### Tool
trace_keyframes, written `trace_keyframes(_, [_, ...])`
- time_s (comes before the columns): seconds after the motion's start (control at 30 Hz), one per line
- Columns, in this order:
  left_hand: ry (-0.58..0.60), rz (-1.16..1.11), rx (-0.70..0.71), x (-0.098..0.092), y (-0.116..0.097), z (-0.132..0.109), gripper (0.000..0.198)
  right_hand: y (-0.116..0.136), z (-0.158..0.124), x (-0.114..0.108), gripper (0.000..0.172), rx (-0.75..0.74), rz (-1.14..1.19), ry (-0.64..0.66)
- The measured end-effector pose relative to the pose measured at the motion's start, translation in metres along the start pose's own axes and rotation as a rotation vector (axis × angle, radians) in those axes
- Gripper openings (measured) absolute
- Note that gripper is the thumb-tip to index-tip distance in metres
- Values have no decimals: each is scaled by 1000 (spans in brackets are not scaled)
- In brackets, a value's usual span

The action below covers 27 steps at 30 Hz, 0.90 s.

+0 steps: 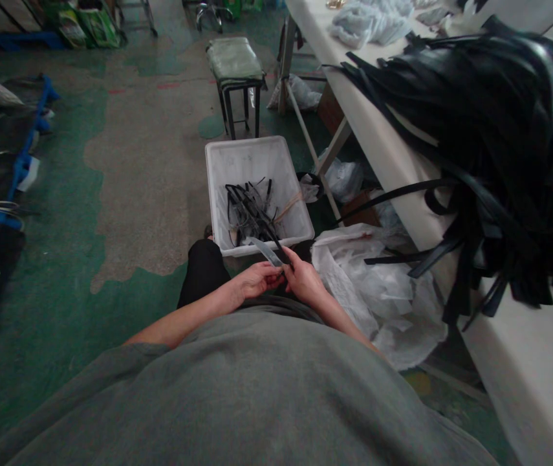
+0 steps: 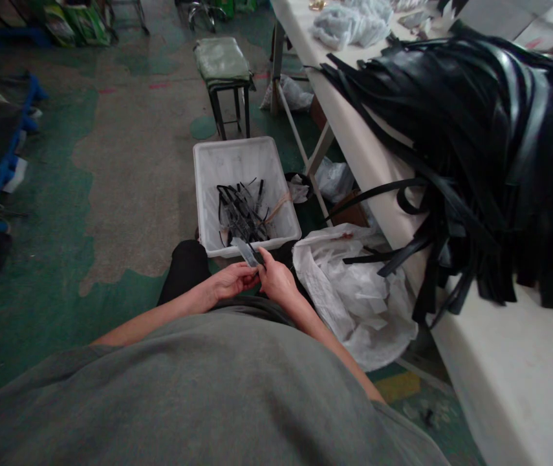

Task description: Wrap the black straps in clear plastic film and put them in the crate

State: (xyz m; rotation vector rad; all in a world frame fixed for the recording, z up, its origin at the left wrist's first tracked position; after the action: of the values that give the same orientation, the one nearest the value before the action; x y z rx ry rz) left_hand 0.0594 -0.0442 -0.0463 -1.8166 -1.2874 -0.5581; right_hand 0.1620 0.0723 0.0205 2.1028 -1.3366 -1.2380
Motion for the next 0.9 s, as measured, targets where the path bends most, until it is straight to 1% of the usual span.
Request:
trace_keyframes(0.03, [-12, 5, 20, -1, -2, -1, 13, -1, -2, -1, 55, -13, 25, 17])
trace_keyframes(0.1, [-72, -2, 82, -6, -11, -3, 17, -2, -9, -1, 56, -54, 67, 57])
trace_keyframes(0.17, [-137, -16, 122, -9, -18, -6, 20, -2, -15, -1, 55, -67, 59, 52])
trace_keyframes(0.2, [-143, -11, 116, -8, -18, -6, 20, -1, -16, 0, 54, -64, 42, 33])
trace_keyframes(0.3, [-60, 49, 54, 4, -12, -4, 17, 3, -10, -2, 51, -46, 17, -54])
trace_keyframes(0.37, [-12, 72, 57, 12, -12, -2, 16, 5, -6, -7, 50, -54, 50, -87])
trace_keyframes(0.4, [-17, 70, 82, 13, -15, -2, 15, 5, -6, -10, 50, -66, 78, -86])
trace_keyframes(0.5, [-107, 46, 168, 6, -33, -3, 16, 3, -18, -18, 51, -86, 153, -39])
trace_keyframes(0.57, [-148, 41, 182, 3, -41, -5, 18, 2, -25, -19, 51, -60, 141, -41])
trace_keyframes(0.6, [-141, 49, 168, 4, -42, -5, 18, 3, -26, -18, 51, -46, 126, -57])
trace_keyframes(0.67, [-87, 79, 124, 12, -35, -4, 17, 5, -21, -16, 49, -51, 109, -99])
trace_keyframes(0.73, [-16, 102, 92, 23, -25, -3, 14, 6, -11, -15, 47, -88, 134, -130])
trace_keyframes(0.77, [7, 100, 87, 27, -22, -3, 14, 5, -6, -16, 46, -117, 173, -125])
trace_keyframes(0.83, [9, 70, 89, 30, -22, -4, 12, -2, 0, -20, 44, -177, 289, -119])
trace_keyframes(0.9, [-22, 16, 87, 27, -30, -9, 11, -16, 0, -27, 40, -217, 404, -158])
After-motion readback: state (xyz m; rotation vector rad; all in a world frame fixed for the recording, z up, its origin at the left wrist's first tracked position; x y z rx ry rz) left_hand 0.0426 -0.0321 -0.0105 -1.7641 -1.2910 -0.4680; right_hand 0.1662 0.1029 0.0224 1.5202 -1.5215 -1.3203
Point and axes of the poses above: each hand's wrist, its own z-axis towards the middle knuckle, its own x-axis out of the palm, y = z × x, the point moved 2 cm from there along z, towards the middle knuckle, and after that the axes turned 13 degrees about y, right-handed, at the moved point
